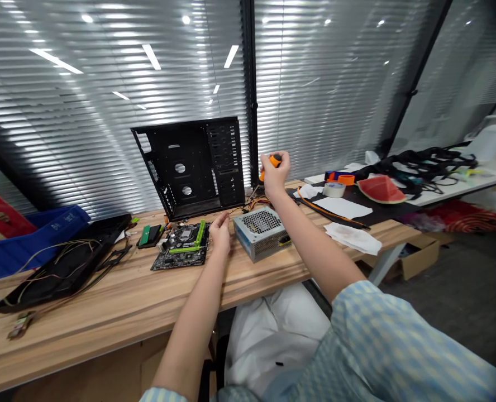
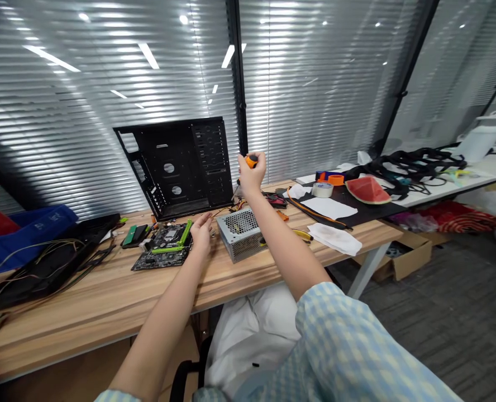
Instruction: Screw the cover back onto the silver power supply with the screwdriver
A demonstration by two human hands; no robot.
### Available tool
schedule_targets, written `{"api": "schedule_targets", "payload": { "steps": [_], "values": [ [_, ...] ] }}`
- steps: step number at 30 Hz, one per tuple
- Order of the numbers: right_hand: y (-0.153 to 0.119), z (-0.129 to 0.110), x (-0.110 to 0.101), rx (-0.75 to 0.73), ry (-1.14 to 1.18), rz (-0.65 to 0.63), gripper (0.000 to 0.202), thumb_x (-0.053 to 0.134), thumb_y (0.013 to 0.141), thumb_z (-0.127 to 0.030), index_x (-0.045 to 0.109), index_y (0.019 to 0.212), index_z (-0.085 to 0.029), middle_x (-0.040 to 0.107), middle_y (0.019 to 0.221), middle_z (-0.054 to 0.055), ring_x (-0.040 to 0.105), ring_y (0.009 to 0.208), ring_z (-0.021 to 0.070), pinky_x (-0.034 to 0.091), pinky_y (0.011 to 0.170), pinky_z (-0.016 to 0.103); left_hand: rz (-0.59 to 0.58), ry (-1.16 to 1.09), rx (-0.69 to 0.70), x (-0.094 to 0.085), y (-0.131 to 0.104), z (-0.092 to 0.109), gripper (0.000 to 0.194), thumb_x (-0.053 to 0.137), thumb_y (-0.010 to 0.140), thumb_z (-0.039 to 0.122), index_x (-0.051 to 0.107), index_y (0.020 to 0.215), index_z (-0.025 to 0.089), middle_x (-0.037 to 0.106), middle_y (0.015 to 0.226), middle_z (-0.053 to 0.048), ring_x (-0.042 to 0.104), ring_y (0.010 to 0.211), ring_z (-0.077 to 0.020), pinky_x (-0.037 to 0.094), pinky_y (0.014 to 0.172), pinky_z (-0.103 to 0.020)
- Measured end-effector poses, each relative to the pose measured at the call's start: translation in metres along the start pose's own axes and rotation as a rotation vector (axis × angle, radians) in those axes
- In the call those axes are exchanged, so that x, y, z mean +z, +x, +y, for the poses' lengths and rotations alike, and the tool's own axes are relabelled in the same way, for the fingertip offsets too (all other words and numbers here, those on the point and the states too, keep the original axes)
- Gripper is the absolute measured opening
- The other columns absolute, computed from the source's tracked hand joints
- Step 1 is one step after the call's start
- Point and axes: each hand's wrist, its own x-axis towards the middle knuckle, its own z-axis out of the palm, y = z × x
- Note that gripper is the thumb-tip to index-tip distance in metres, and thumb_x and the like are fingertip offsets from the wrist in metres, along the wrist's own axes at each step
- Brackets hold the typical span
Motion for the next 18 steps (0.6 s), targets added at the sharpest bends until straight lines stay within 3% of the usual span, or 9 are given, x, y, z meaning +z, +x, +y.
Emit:
{"api": "schedule_targets", "payload": {
  "steps": [3,9,14,18],
  "values": [
    [-0.023,-0.012,0.005,0.106,0.299,0.205,0.04,0.065,0.072,-0.044,0.032,0.086,-0.027,0.047,0.075,-0.006,0.05,0.052,0.0086,0.048,0.052,0.026,0.01,-0.093,-0.05,-0.002,0.001,0.0,0.033,0.066,0.08,0.025,0.069,0.111,0.013,0.071,0.119,-0.015,0.067,0.112,-0.0219,0.052,0.085,-0.03],
    [-0.055,-0.037,0.009,0.156,0.594,0.22,0.038,0.073,0.067,-0.03,0.038,0.082,-0.025,0.048,0.062,-0.012,0.05,0.047,0.0059,0.046,0.048,0.021,0.045,-0.287,-0.149,-0.002,0.005,0.0,0.046,0.083,0.064,0.04,0.068,0.101,0.017,0.073,0.11,-0.013,0.067,0.111,-0.0247,0.041,0.067,-0.023],
    [-0.055,-0.049,0.01,0.121,0.677,0.213,0.038,0.076,0.066,-0.026,0.041,0.081,-0.025,0.051,0.06,-0.013,0.051,0.045,0.005,0.045,0.047,0.019,0.031,-0.42,-0.202,-0.001,0.004,0.005,0.053,0.09,0.049,0.039,0.066,0.092,0.02,0.075,0.094,-0.007,0.067,0.11,-0.0252,0.036,0.064,-0.024],
    [-0.055,-0.052,0.011,0.126,0.705,0.205,0.036,0.075,0.067,-0.025,0.042,0.08,-0.024,0.052,0.06,-0.013,0.051,0.045,0.005,0.045,0.046,0.019,0.016,-0.47,-0.224,0.0,0.001,0.011,0.053,0.09,0.045,0.037,0.066,0.09,0.021,0.073,0.088,-0.005,0.067,0.107,-0.0245,0.034,0.064,-0.025]
  ]
}}
